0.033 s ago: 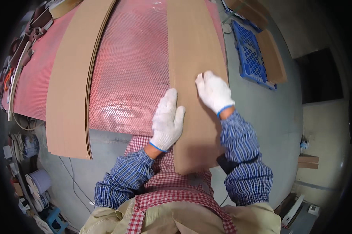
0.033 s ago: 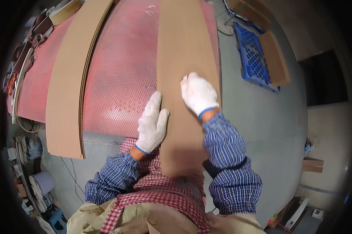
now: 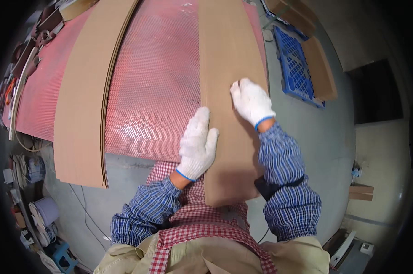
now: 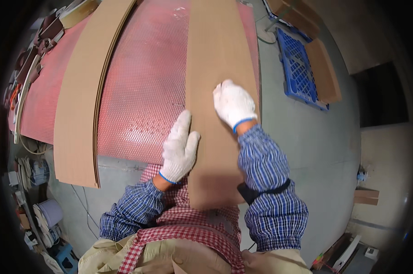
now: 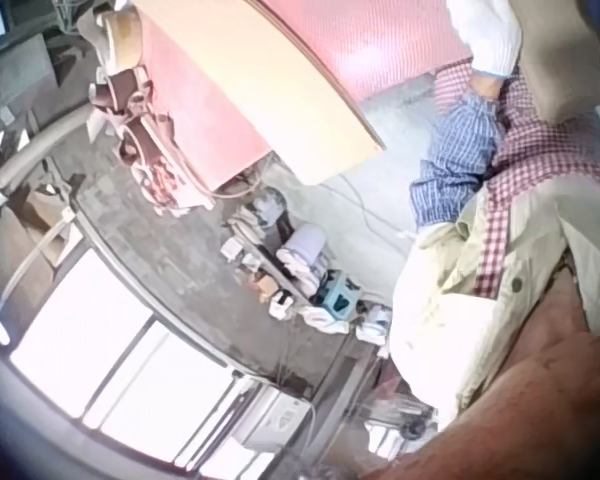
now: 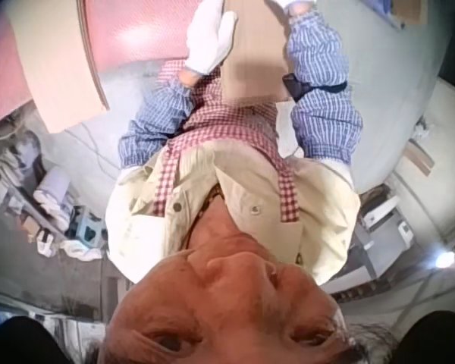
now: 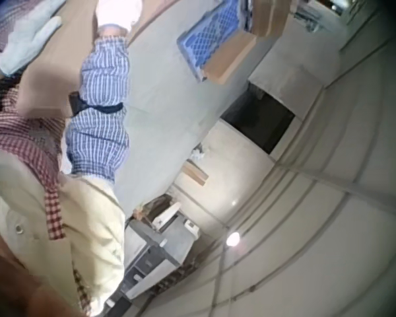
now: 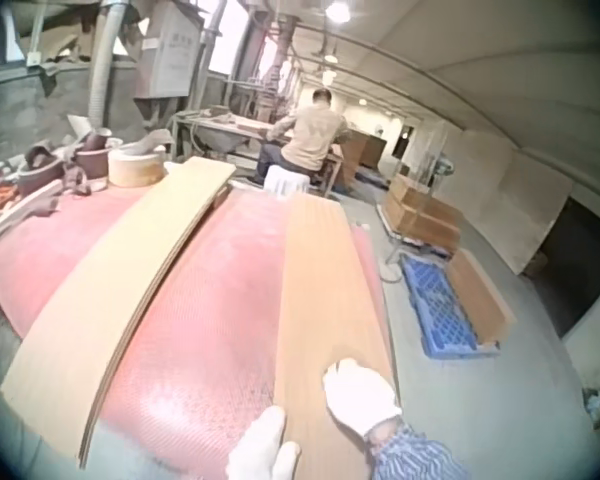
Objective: The recorder is sanding the surfaces and edges of several large, curved wooden panels using a small sanding block.
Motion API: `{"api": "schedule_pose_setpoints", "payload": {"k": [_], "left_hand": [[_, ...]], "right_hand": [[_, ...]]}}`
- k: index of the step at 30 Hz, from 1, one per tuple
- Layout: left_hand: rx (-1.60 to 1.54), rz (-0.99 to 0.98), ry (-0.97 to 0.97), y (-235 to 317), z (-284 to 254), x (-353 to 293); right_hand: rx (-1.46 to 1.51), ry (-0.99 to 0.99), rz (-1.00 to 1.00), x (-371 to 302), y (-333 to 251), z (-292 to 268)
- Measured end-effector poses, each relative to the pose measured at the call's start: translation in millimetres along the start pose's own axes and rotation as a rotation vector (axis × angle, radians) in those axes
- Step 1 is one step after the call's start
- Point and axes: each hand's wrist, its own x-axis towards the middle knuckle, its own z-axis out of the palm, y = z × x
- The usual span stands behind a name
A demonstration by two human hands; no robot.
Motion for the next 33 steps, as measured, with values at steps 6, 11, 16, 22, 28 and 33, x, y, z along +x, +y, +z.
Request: {"api": "schedule_pose_setpoints", "payload": {"k": [6, 11, 16, 22, 28, 33], "left_hand": [[0.036, -0.045, -0.051, 8, -2, 0], [0.032, -0.045, -0.038, 7, -2, -1], [0.034, 0.02, -0.02, 3, 1, 1], [0.001, -0.008, -0.021, -4, 2, -1], [0.014, 0.024, -0.028, -11, 5, 6], [0.013, 0.031, -0.058, -16, 3, 8]], "right_hand": [[-0.074, -0.033, 0.059, 122, 0, -1], [-0.087, -0.083, 0.039, 164, -7, -3], [-0.057, -0.111, 0.011, 126, 1, -6], [0.02, -0.105, -0.003, -28, -5, -11], [0.033, -0.112, 0.005, -183, -11, -22], [-0.051, -0.231, 0.015, -265, -26, -40]]}}
